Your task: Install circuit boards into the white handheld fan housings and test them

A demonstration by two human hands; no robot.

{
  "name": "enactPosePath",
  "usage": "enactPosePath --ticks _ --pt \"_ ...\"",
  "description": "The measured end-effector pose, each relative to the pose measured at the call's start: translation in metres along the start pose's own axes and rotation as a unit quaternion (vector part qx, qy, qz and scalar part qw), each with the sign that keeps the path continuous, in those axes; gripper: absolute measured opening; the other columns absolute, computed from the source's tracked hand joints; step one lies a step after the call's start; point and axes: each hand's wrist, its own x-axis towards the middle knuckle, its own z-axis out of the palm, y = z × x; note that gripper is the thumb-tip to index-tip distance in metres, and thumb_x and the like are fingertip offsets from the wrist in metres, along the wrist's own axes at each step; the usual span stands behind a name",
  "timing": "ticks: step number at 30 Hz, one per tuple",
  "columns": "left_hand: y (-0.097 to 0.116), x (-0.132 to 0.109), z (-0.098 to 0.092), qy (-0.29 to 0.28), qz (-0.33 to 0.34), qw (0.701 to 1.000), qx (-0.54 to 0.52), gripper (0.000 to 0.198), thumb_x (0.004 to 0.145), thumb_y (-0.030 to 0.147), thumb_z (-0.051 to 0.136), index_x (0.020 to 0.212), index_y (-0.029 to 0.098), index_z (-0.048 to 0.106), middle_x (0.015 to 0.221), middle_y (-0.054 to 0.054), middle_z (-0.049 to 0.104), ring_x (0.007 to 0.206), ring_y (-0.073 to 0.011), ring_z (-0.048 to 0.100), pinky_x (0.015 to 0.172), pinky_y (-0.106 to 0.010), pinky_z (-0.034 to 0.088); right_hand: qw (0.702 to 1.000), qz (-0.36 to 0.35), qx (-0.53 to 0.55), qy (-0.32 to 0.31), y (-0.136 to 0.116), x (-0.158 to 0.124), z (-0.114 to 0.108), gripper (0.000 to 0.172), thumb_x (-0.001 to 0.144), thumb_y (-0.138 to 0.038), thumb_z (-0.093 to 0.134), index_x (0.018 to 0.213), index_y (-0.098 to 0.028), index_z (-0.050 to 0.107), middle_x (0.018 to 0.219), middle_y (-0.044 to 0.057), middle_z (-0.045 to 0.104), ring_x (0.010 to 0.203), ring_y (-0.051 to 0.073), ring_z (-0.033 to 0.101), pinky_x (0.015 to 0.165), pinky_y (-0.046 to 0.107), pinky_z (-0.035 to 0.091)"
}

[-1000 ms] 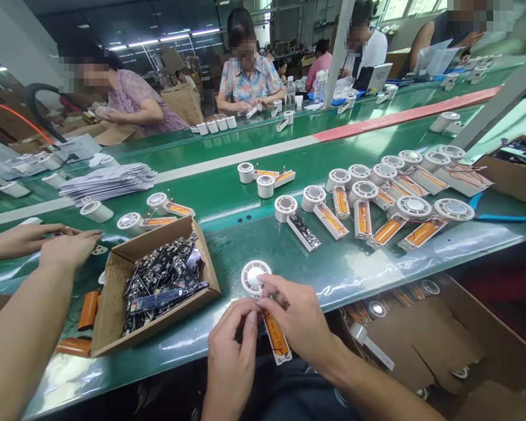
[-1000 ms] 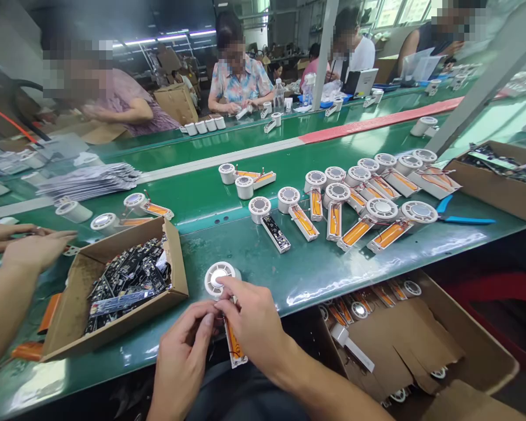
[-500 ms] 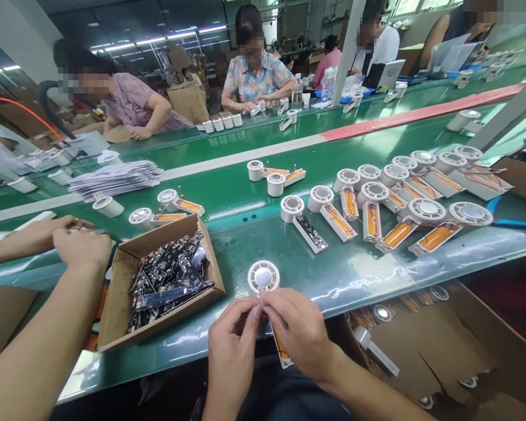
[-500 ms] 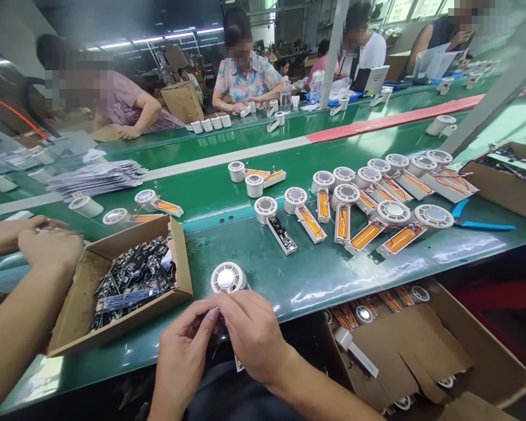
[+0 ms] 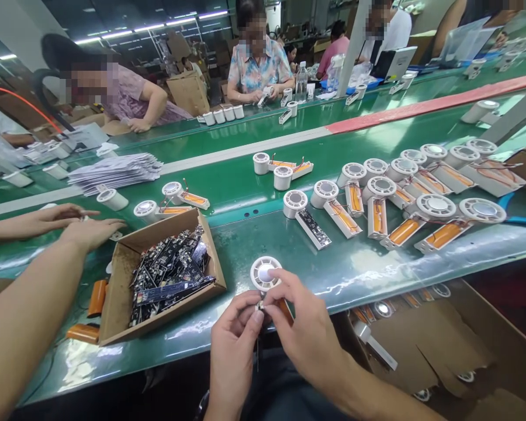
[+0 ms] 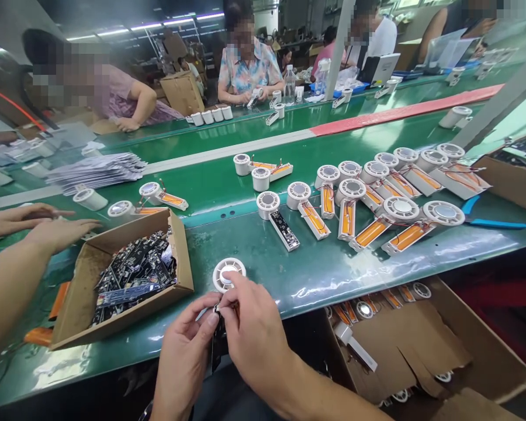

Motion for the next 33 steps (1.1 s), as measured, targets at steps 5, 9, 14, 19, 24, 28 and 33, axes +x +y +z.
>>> enactPosePath --ticks 5,9,14,19,24,28,33 --pt "-0.002 -0.001 0.0 0.006 0.006 1.0 -0.003 0.022 0.072 0.033 0.08 0.089 0.021 0.075 0.094 -0.003 0.074 0.087 -0.0162 0.07 0.081 -0.021 0.055 0.995 -0.075 -0.071 0.014 0.001 -0.005 0.002 0.032 0.092 -0.006 0.045 0.12 -0.019 0.051 0.08 0.004 0.068 0.071 0.02 0.063 0.065 0.032 0.052" --pt "-0.005 -0.002 0.001 0.028 0.009 1.0 -0.008 0.023 0.07 0.035 0.081 0.087 0.021 0.076 0.093 -0.003 0.075 0.087 -0.0163 0.07 0.08 -0.022 0.055 0.994 -0.087 -0.07 0.015 0.004 -0.007 0.003 0.029 0.096 -0.009 0.042 0.123 -0.018 0.049 0.081 0.005 0.068 0.071 0.02 0.064 0.065 0.032 0.053" --pt "-0.007 -0.003 0.002 0.042 0.032 0.999 0.002 0.022 0.067 0.035 0.083 0.084 0.021 0.076 0.093 -0.003 0.074 0.086 -0.0164 0.07 0.079 -0.022 0.056 0.994 -0.088 -0.07 0.015 0.006 -0.008 0.005 0.029 0.097 -0.011 0.042 0.125 -0.017 0.048 0.081 0.005 0.067 0.07 0.02 0.064 0.064 0.031 0.054" --pt "-0.009 -0.004 0.001 0.03 0.087 0.995 0.025 0.01 0.074 0.029 0.078 0.082 0.023 0.077 0.091 -0.003 0.072 0.086 -0.0146 0.068 0.079 -0.021 0.055 0.988 -0.137 -0.053 0.039 0.01 -0.007 0.009 0.028 0.096 -0.006 0.041 0.121 -0.016 0.049 0.08 0.005 0.065 0.069 0.018 0.062 0.065 0.03 0.054" --pt "-0.012 -0.004 0.003 0.043 0.123 0.991 0.04 0.004 0.074 0.024 0.078 0.077 0.023 0.076 0.09 -0.002 0.071 0.086 -0.0144 0.067 0.079 -0.02 0.055 0.986 -0.155 -0.042 0.038 0.013 -0.008 0.013 0.023 0.097 -0.008 0.041 0.116 -0.016 0.051 0.081 0.006 0.065 0.071 0.019 0.062 0.066 0.032 0.055" --pt "-0.014 -0.005 0.004 0.038 0.114 0.993 0.018 0.004 0.073 0.024 0.079 0.076 0.023 0.076 0.088 -0.001 0.07 0.085 -0.0136 0.067 0.078 -0.019 0.054 0.985 -0.164 -0.05 0.029 0.013 -0.008 0.013 0.025 0.097 -0.008 0.039 0.118 -0.014 0.052 0.08 0.008 0.065 0.073 0.02 0.062 0.067 0.033 0.056" --pt "-0.016 -0.004 0.002 0.047 0.086 0.995 -0.004 0.008 0.073 0.027 0.08 0.078 0.022 0.076 0.089 -0.002 0.072 0.087 -0.014 0.067 0.081 -0.02 0.054 0.979 -0.193 -0.065 0.002 0.012 -0.005 0.01 0.026 0.097 -0.008 0.04 0.116 -0.015 0.056 0.08 0.008 0.065 0.073 0.02 0.062 0.067 0.033 0.055"
